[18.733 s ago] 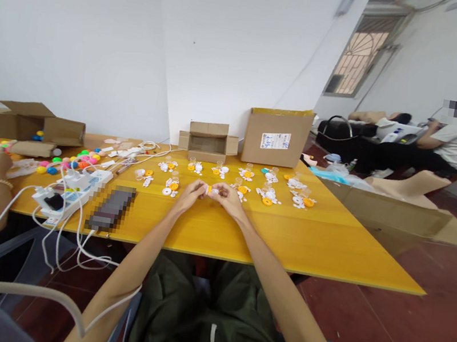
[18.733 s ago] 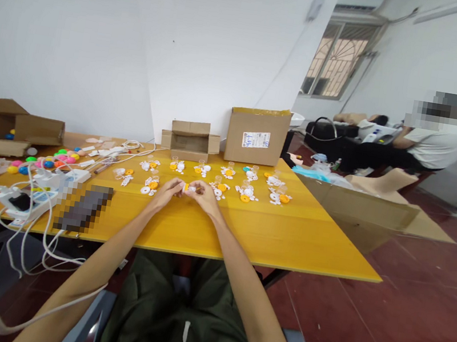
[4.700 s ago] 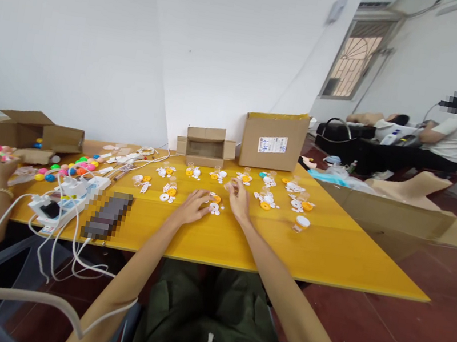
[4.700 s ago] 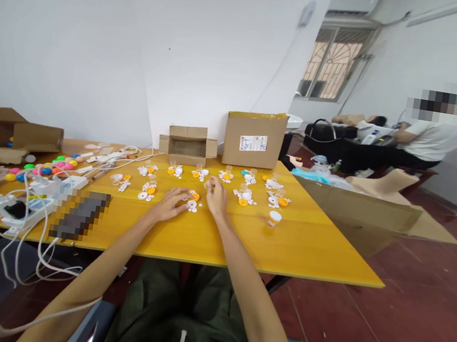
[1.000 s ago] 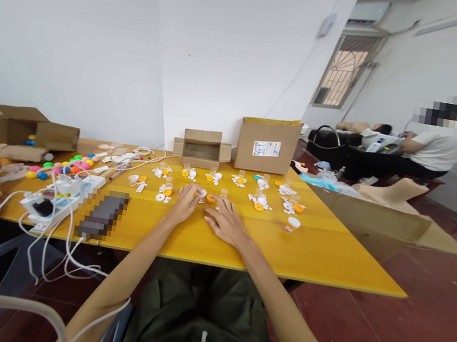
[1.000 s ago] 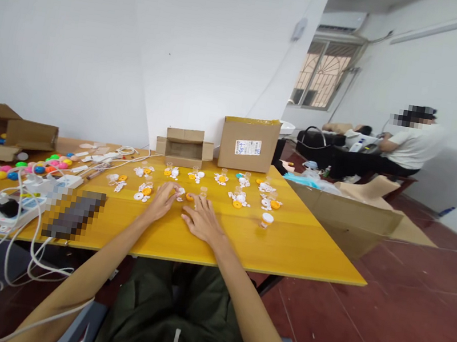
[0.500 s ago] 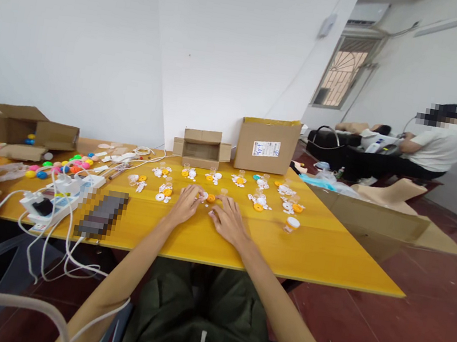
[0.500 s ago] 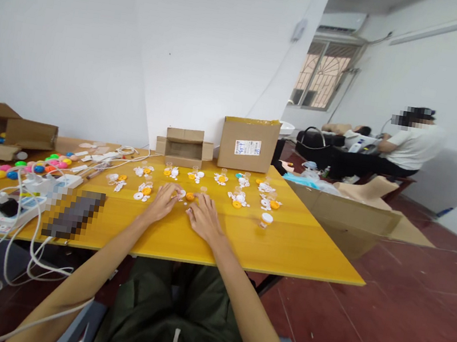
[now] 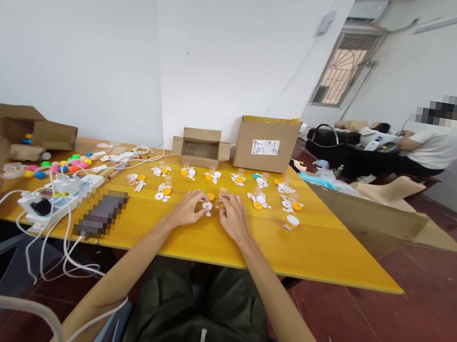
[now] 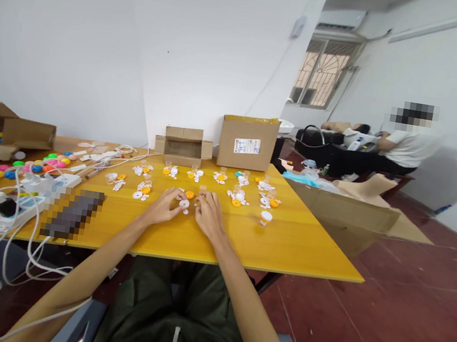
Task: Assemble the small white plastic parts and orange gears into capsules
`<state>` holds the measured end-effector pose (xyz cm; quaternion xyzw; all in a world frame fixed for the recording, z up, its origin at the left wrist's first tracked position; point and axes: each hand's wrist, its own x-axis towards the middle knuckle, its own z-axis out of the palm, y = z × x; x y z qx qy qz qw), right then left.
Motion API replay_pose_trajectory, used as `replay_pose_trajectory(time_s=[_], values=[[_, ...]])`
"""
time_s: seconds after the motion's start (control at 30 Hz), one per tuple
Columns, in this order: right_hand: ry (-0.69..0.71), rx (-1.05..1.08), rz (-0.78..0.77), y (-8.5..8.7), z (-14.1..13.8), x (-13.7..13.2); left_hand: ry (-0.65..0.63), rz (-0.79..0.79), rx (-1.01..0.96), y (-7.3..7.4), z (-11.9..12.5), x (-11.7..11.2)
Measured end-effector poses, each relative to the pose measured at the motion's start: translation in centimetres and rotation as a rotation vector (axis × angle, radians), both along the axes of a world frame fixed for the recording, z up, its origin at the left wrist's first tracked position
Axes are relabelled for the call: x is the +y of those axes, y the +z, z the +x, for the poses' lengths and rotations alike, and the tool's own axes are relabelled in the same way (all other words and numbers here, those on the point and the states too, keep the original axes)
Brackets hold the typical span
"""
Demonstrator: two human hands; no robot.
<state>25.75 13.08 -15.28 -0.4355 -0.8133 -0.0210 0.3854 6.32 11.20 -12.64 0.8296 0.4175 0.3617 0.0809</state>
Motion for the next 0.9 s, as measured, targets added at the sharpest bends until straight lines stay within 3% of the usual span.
replay_pose_trajectory(time_s=[0.37,0.9], values=[[0.014,-0.082,-0.004,-0.49,0.14,0.31,-0.061,-0.081,0.127,-0.28,0.01,-0.14],[-0.043,-0.127,-0.045,-0.45,0.05,0.01,-0.048,-0.085,0.14,0.03,0.19,-0.25]])
